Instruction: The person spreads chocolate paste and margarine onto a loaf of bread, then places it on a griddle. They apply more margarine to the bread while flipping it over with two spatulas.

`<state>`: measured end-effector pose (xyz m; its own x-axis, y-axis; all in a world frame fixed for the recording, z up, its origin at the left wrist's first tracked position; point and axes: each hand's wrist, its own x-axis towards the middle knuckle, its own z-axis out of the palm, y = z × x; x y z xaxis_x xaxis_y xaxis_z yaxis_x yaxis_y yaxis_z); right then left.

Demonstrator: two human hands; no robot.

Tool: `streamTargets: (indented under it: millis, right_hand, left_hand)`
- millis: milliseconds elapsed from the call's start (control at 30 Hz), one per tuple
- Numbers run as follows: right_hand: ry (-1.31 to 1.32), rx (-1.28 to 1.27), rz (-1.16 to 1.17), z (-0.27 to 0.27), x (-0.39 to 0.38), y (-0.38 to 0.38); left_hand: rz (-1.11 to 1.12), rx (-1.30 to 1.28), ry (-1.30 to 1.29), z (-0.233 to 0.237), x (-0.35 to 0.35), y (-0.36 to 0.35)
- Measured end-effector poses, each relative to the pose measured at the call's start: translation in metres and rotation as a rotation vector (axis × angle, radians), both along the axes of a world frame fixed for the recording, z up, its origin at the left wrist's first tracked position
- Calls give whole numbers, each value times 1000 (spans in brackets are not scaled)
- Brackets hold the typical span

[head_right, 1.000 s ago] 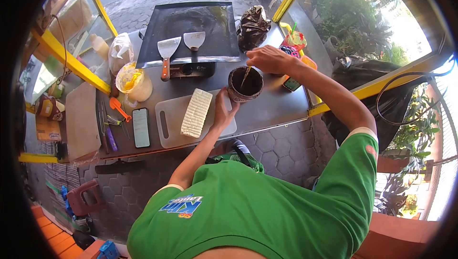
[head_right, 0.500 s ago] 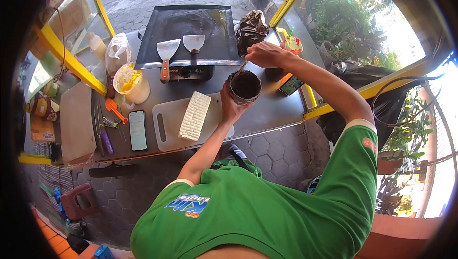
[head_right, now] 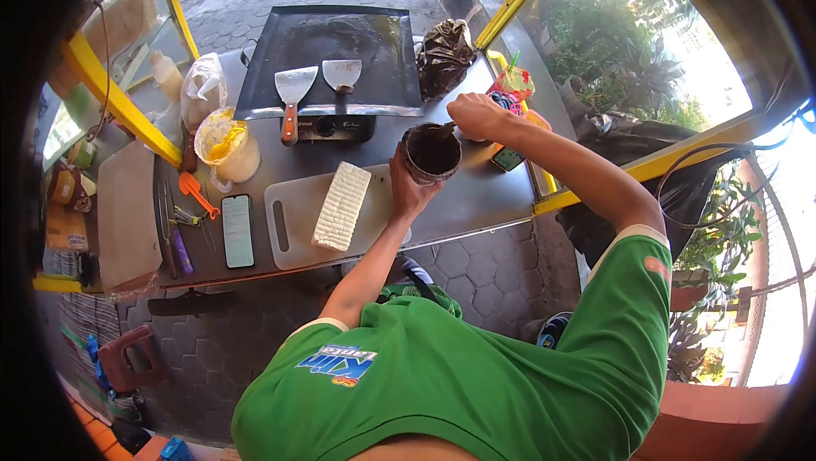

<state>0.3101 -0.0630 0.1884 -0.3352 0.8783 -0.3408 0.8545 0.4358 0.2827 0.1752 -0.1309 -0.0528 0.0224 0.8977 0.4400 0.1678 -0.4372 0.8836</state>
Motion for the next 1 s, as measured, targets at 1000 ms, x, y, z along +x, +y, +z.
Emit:
streamTargets:
  millis: [1000]
  right_hand:
    - [1662,-723,-1241,-36,41,-104]
  left_hand:
    - [22,44,164,13,-14,-8]
